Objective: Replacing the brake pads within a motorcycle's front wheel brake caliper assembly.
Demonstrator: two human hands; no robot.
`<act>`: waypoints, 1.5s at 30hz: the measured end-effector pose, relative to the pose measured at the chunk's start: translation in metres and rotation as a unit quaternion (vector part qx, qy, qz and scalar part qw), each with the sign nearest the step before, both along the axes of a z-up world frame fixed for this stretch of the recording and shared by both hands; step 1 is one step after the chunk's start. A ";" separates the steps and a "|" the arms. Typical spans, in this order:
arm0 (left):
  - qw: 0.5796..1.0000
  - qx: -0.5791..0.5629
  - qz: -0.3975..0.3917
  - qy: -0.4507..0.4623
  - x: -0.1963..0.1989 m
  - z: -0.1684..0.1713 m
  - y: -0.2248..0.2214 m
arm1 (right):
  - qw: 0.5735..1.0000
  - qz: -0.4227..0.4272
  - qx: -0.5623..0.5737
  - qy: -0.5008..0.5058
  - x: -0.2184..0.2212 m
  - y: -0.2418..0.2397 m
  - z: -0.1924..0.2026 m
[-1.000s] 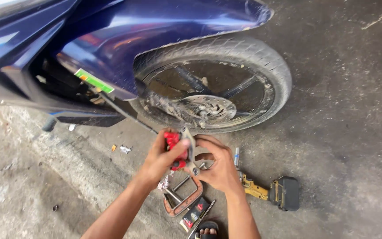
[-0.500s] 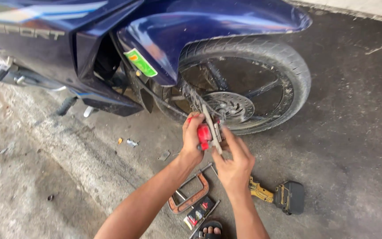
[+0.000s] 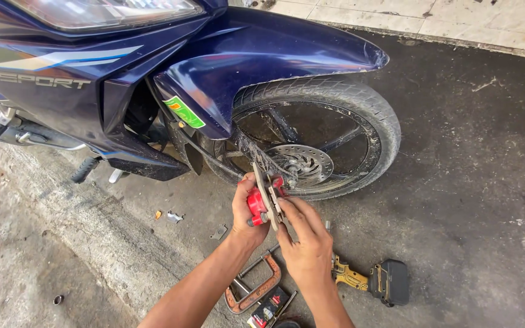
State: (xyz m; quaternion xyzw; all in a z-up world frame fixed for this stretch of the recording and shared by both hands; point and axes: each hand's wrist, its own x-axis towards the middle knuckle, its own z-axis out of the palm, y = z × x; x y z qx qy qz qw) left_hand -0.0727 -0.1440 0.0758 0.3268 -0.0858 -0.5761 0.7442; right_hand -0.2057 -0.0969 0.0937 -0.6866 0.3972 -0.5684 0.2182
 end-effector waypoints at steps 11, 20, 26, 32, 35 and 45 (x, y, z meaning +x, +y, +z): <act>0.995 0.091 0.030 0.004 -0.019 0.011 -0.004 | 0.984 -0.123 -0.051 -0.120 0.016 0.000 -0.024; 0.991 0.133 0.031 0.004 -0.016 0.010 -0.001 | 0.981 -0.098 -0.036 -0.163 0.023 0.003 -0.031; 0.989 0.145 0.004 0.014 -0.013 0.012 0.000 | 0.977 -0.098 -0.095 -0.163 0.021 0.001 -0.013; 0.987 0.158 0.006 -0.008 -0.001 -0.004 -0.005 | 0.854 0.002 0.094 -0.512 0.013 0.007 -0.031; 0.988 0.154 0.006 -0.013 0.001 0.001 -0.004 | 0.712 0.086 0.247 -0.652 -0.003 -0.004 -0.047; 0.989 0.136 -0.032 -0.045 0.000 0.009 0.006 | 0.697 0.207 0.500 -0.470 0.010 0.004 -0.052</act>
